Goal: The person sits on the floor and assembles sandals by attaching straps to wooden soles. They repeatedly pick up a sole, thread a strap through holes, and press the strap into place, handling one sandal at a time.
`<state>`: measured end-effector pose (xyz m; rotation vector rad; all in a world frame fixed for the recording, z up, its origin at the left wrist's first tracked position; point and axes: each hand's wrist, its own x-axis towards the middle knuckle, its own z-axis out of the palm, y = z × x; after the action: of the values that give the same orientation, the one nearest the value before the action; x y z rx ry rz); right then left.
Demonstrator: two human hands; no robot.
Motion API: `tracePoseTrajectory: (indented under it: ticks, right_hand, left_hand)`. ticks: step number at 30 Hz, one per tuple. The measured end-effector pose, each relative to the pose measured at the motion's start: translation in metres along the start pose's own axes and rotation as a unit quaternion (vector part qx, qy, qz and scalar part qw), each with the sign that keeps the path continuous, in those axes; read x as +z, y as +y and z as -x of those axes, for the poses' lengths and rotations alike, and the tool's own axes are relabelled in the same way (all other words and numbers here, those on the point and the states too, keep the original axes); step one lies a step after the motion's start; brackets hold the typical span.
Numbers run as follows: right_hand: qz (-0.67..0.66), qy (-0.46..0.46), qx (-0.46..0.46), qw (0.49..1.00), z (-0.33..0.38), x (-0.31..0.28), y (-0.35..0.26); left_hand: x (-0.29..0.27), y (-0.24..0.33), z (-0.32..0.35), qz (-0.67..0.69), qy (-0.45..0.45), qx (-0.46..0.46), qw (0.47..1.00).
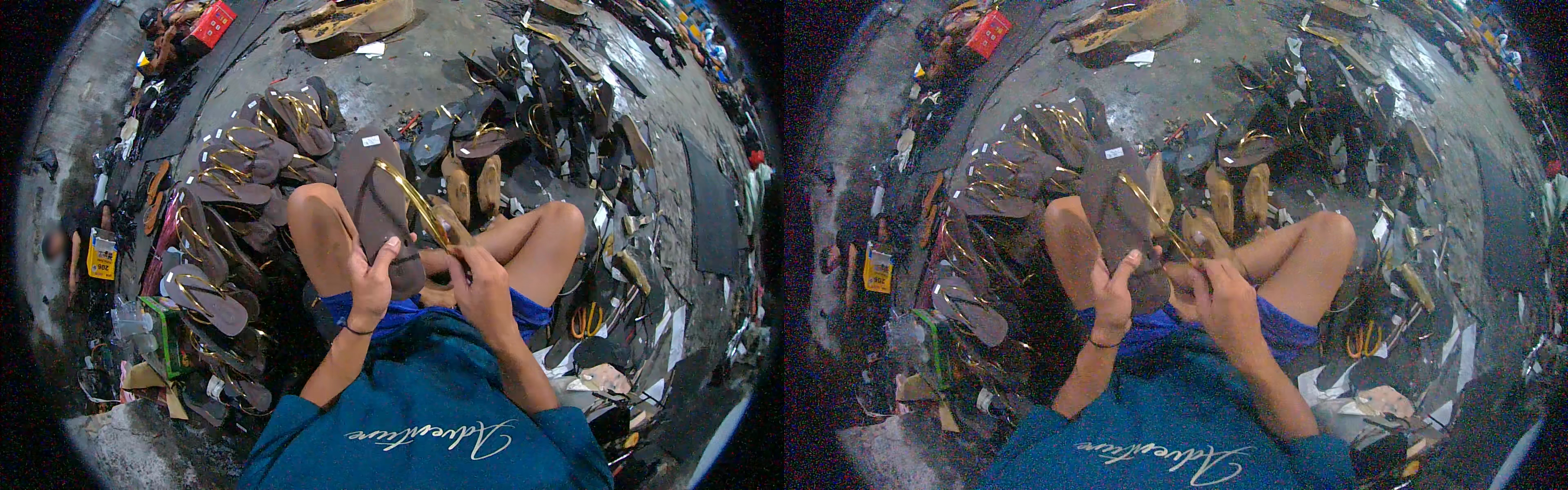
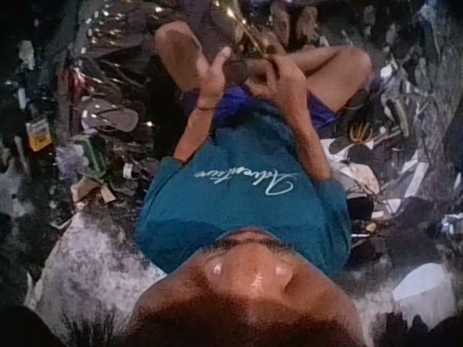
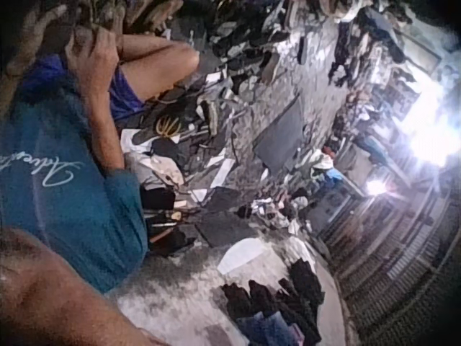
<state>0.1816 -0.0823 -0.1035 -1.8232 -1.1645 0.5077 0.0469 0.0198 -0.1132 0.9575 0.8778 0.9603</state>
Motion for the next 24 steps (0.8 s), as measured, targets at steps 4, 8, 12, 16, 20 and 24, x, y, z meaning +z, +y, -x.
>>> tracePoseTrajectory:
  ticks: [4,8,12,16,20,24]
  right_hand:
    - [0.056,-0.077,-0.003,0.995,-0.004,-0.001,0.003]
    - [-0.147,-0.161,0.118,0.969,-0.010,-0.012,-0.020]
    - [-0.213,0.029,0.054,0.975,-0.015,0.008,-0.006]
    - [-0.193,0.001,0.061,0.979,-0.016,0.007,-0.009]
    - [-0.069,0.025,0.000,0.997,-0.018,-0.007,0.000]
    - [0.085,0.118,-0.085,0.986,-0.032,-0.047,0.009]
  left_hand:
    - [0.006,0.002,0.006,-0.039,0.005,0.029,0.999]
    - [0.001,-0.008,0.009,-0.092,0.019,0.018,0.995]
    - [0.006,-0.007,0.014,-0.062,-0.007,-0.002,0.998]
    - [0.013,0.001,0.017,-0.117,-0.032,0.048,0.991]
    - [-0.022,-0.017,0.006,-0.173,-0.037,0.069,0.982]
    - [-0.024,0.032,0.002,-0.440,-0.013,0.263,0.858]
